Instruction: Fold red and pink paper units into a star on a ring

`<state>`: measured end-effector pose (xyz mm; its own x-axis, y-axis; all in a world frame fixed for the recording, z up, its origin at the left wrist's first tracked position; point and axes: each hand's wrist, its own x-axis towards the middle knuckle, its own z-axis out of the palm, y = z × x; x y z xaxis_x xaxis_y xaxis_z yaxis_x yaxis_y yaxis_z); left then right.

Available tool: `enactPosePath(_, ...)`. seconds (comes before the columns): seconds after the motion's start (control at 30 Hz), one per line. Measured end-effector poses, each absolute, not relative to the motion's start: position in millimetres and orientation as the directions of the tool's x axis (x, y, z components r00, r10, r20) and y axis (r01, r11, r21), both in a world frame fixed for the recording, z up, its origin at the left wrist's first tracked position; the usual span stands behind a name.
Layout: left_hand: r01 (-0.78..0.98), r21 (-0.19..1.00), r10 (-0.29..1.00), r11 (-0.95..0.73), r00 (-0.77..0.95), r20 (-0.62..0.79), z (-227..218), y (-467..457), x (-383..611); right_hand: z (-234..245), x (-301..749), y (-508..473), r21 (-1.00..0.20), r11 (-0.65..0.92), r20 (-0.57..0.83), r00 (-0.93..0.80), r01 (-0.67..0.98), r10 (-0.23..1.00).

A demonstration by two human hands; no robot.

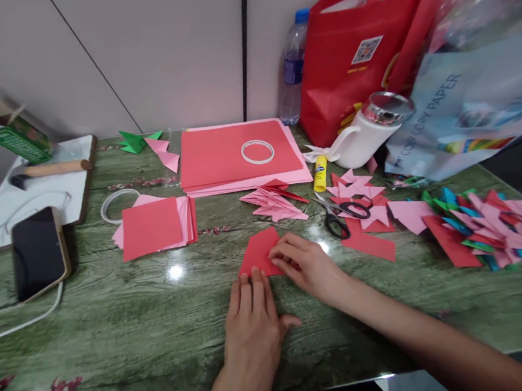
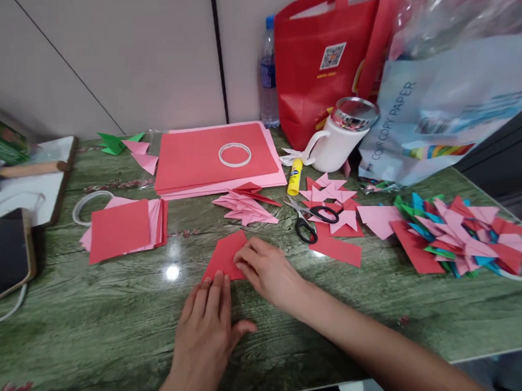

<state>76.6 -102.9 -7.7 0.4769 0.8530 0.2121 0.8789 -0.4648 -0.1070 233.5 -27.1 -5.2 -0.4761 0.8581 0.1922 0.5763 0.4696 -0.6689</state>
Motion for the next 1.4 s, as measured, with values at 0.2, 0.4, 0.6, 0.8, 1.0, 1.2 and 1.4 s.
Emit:
enactPosePath(0.2, 0.903, -0.109, 0.876, -0.415, 0.429, 0.219, -6.0, -103.9, 81.2, -7.3, 232.1, -27.3, -0.648, 0.465, 0.192, -0.461, 0.603, 0.866)
enactPosePath(0.4, 0.887, -0.146, 0.867, -0.438, 0.46, 0.193, -3.4, -102.1, 81.8, -4.1, 230.8, -28.9, -0.532, 0.516, 0.191, -0.499, 0.671, 0.845)
enactPosePath(0.6, 0.874, -0.119, 0.865, -0.471, 0.484, 0.135, 1.4, -99.5, 88.6, 7.7, 226.4, -36.2, -0.252, 0.593, 0.209, -0.555, 0.765, 0.805)
enactPosePath(0.8, 0.886, -0.053, 0.875, -0.461, 0.464, 0.14, 1.1, -100.5, 88.2, -1.0, 246.1, -42.6, -0.206, 0.503, 0.211, -0.464, 0.839, 0.86)
enactPosePath(1.0, 0.875, -0.134, 0.863, -0.466, 0.483, 0.148, -3.5, -104.4, 85.9, -5.2, 274.3, -51.9, -0.226, 0.428, 0.241, -0.376, 0.875, 0.895)
enactPosePath(1.2, 0.772, -0.039, 0.746, -0.635, 0.625, 0.228, -7.4, -95.2, 52.9, 3.7, 268.1, -40.5, -0.52, 0.495, 0.347, -0.357, 0.696, 0.867)
enactPosePath(1.4, 0.624, 0.099, 0.631, -0.775, 0.756, 0.175, 3.6, -79.3, 14.7, 10.5, 239.8, -20.2, -0.599, 0.532, 0.204, -0.529, 0.598, 0.824)
